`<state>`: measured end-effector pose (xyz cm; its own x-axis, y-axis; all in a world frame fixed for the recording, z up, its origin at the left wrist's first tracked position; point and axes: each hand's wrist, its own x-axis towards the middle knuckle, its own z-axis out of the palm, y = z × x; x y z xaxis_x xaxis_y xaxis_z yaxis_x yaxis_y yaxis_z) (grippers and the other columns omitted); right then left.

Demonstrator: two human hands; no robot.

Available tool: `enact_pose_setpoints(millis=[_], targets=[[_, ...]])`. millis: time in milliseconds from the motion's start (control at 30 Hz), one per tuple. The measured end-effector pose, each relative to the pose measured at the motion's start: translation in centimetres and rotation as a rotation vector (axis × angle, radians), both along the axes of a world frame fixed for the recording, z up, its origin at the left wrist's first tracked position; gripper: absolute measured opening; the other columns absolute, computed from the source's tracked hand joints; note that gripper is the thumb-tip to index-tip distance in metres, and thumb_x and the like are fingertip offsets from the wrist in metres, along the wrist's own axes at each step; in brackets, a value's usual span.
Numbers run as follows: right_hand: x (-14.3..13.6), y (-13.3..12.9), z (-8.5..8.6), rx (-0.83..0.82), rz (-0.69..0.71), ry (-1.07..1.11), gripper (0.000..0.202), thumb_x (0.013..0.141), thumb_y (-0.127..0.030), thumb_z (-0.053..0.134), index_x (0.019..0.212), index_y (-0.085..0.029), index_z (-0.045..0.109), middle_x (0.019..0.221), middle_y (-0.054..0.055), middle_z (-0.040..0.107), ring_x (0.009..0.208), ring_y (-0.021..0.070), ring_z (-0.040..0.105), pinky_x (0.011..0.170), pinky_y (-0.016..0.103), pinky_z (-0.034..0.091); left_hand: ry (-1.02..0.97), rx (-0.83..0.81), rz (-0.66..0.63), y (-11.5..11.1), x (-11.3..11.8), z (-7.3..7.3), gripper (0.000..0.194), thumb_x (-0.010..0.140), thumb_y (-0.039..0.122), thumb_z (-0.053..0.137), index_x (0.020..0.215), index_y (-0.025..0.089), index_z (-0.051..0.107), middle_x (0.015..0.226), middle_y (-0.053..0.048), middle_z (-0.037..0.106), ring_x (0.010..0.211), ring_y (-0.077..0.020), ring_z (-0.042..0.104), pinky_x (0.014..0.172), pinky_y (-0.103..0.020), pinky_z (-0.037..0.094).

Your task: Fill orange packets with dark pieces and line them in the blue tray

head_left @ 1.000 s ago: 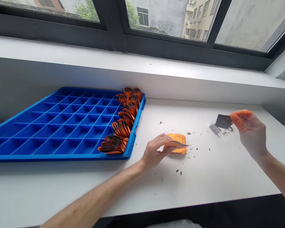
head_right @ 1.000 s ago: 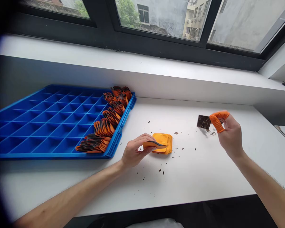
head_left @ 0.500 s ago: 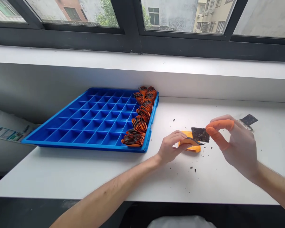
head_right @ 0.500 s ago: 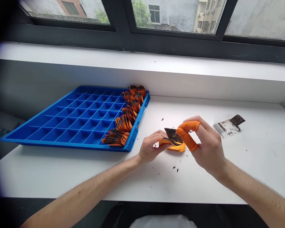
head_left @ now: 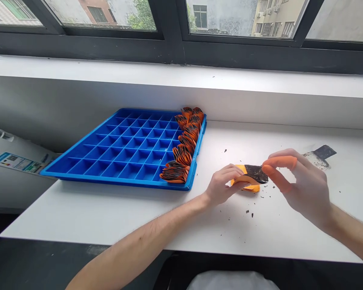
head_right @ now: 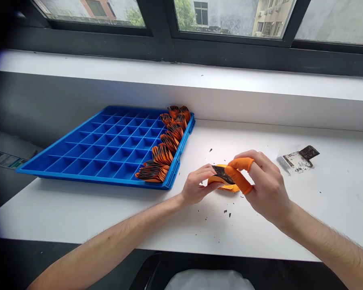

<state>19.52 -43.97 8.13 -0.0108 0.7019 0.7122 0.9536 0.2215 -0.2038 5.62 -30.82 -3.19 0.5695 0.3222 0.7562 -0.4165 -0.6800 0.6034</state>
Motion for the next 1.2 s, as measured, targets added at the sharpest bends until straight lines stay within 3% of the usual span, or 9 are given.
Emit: enact_pose_setpoints(millis=[300,700,1200], targets=[[-0.5,0.3,-0.7,0.031,-0.068,0.021,0.009,0.104,-0.023,0.057,0.095,-0.025,0.057,0.087,-0.001,0.064,0.069,0.0137,0.061,0.054,0.030,0.042,-0.002,0.009,0.010,-0.2,-0.1,0.3,0.005,0.094,0.020,0.067,0.090,0.016,0.069,0.081,-0.005,0.074,0.077,-0.0157,0.065,0.072,-0.031,0.059],[-0.7,0.5,-1.1,0.103,0.029,0.003,0.010,0.101,-0.012,0.061,0.098,-0.021,0.059,0.087,0.000,0.063,0.071,0.0119,0.060,0.056,0.026,0.045,0.059,-0.039,0.019,0.0,-0.1,-0.5,0.010,0.092,0.019,0.069,0.101,0.016,0.071,0.089,-0.007,0.075,0.083,-0.0174,0.067,0.075,-0.033,0.058],[-0.3,0.8,-1.6,0.155,-0.014,0.083,0.014,0.098,-0.011,0.066,0.094,-0.022,0.059,0.085,-0.002,0.064,0.070,0.0119,0.059,0.059,0.027,0.044,-0.035,-0.032,0.001,-0.1,0.0,-0.3,0.007,0.094,0.022,0.067,0.091,0.016,0.069,0.082,-0.006,0.073,0.080,-0.0163,0.065,0.074,-0.031,0.058]])
